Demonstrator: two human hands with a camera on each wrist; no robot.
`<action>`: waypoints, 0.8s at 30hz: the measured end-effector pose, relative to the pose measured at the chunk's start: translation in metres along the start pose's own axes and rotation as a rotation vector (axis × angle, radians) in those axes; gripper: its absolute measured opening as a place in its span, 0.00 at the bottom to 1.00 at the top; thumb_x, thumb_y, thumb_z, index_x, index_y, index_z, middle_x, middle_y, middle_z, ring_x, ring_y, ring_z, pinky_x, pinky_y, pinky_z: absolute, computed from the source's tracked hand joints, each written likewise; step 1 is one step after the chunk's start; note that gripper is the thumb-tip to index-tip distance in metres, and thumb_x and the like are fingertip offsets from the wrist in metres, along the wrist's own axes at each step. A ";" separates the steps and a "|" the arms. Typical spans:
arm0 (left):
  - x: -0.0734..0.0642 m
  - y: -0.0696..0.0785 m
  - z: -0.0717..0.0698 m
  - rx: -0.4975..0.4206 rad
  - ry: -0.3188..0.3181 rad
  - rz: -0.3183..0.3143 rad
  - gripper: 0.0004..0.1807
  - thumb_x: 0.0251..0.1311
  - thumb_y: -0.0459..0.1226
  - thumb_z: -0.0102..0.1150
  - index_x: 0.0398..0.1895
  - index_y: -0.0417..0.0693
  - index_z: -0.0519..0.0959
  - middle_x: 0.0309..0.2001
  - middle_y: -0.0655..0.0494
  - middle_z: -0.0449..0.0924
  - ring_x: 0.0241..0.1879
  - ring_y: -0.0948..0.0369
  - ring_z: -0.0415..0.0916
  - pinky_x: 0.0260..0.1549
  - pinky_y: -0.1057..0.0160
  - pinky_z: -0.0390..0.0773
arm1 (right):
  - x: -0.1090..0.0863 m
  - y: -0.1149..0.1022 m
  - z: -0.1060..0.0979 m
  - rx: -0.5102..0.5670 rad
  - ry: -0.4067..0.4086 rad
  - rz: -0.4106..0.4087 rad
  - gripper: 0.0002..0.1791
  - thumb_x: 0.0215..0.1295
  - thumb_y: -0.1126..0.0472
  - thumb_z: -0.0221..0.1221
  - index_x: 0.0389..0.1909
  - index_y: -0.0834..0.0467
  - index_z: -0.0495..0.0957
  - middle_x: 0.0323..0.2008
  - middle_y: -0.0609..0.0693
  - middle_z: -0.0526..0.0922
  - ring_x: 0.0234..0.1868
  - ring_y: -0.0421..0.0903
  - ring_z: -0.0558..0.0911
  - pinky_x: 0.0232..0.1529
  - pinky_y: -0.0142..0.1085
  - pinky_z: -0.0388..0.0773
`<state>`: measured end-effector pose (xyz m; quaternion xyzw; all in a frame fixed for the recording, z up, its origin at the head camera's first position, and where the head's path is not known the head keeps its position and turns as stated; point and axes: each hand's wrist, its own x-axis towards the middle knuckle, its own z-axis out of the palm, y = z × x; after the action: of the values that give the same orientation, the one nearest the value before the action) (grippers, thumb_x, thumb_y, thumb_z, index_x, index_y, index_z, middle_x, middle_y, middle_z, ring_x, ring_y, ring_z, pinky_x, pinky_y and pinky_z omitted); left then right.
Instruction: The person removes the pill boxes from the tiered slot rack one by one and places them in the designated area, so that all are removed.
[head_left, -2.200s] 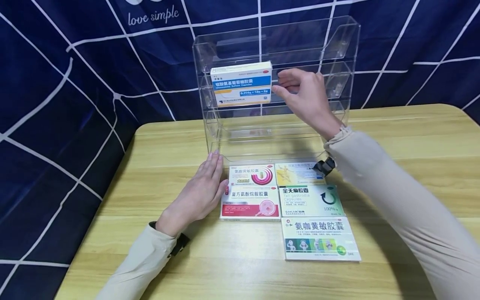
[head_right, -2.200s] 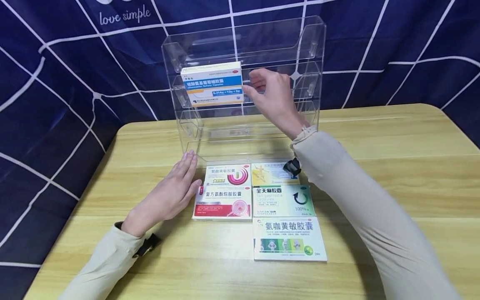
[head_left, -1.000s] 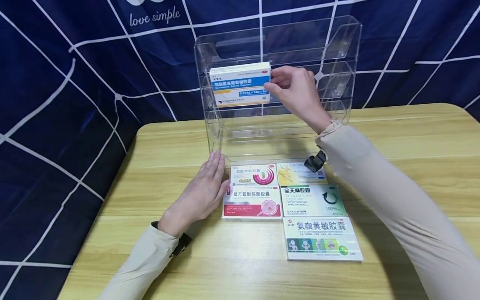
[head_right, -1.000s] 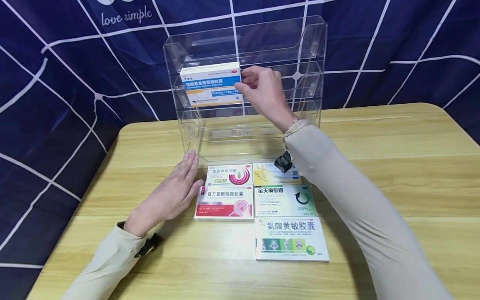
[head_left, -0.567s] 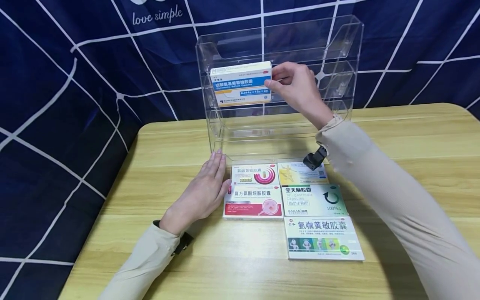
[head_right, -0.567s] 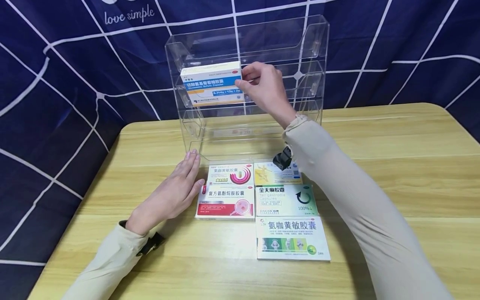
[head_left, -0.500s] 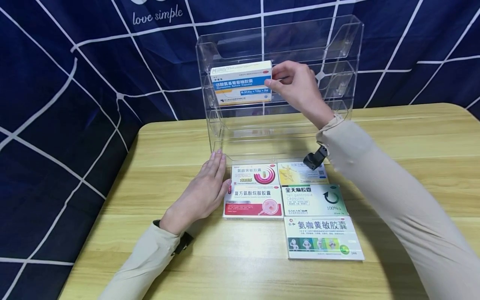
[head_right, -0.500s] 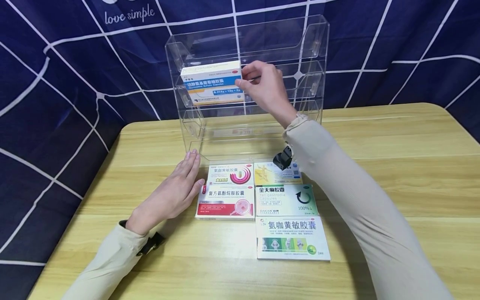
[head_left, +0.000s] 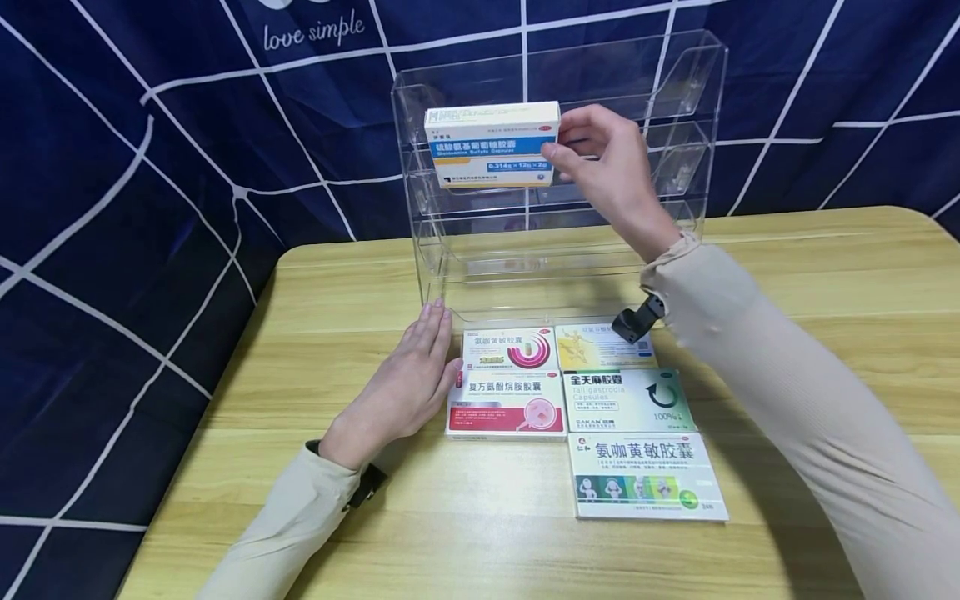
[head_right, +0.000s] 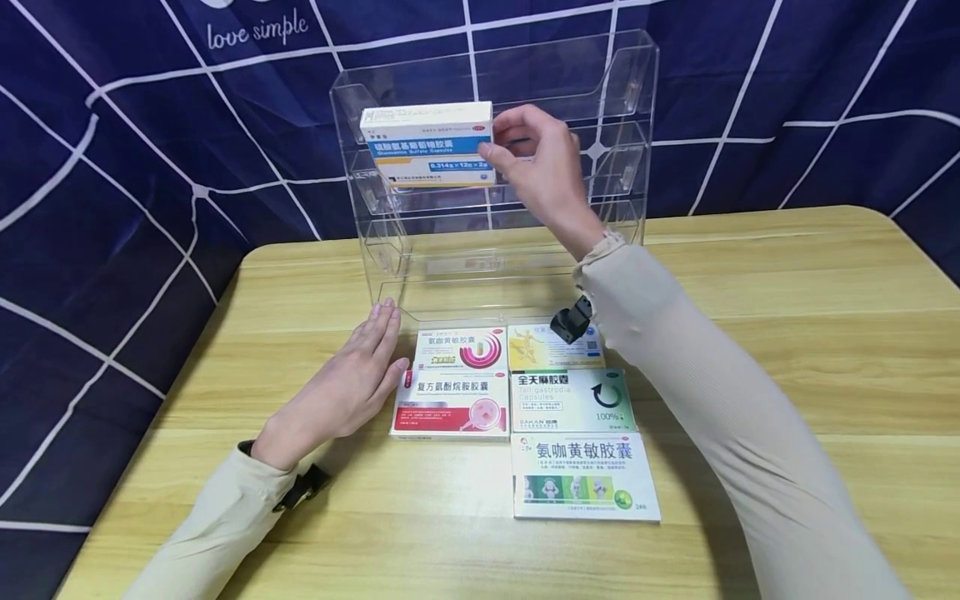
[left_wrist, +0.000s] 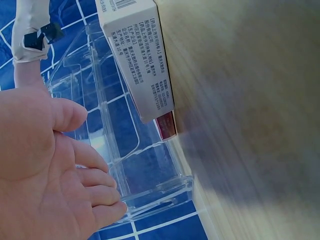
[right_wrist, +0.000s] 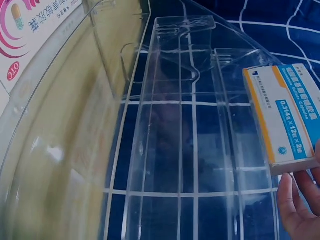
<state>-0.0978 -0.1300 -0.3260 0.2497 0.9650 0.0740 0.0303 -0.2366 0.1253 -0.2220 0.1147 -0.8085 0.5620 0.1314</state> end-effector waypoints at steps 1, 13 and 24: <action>0.000 0.000 0.000 -0.001 -0.001 -0.001 0.34 0.76 0.46 0.32 0.74 0.32 0.43 0.75 0.36 0.36 0.75 0.46 0.35 0.72 0.52 0.44 | -0.001 -0.001 0.000 0.014 0.008 -0.014 0.17 0.63 0.59 0.63 0.52 0.58 0.77 0.45 0.50 0.81 0.43 0.43 0.79 0.43 0.36 0.79; 0.000 0.001 0.000 0.013 0.003 0.002 0.34 0.75 0.46 0.33 0.74 0.32 0.42 0.75 0.36 0.36 0.75 0.45 0.36 0.72 0.51 0.46 | -0.022 -0.006 -0.012 0.029 0.043 -0.070 0.14 0.63 0.62 0.64 0.49 0.58 0.77 0.42 0.50 0.82 0.40 0.43 0.80 0.39 0.29 0.79; 0.000 0.001 0.001 0.001 0.001 -0.007 0.34 0.76 0.46 0.32 0.74 0.33 0.42 0.76 0.37 0.36 0.75 0.46 0.35 0.72 0.51 0.44 | -0.055 -0.009 -0.024 -0.033 -0.006 -0.108 0.16 0.64 0.60 0.63 0.51 0.59 0.78 0.42 0.50 0.83 0.41 0.41 0.81 0.41 0.29 0.78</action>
<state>-0.0970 -0.1291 -0.3265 0.2465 0.9659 0.0735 0.0299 -0.1797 0.1469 -0.2247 0.1579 -0.8106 0.5404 0.1609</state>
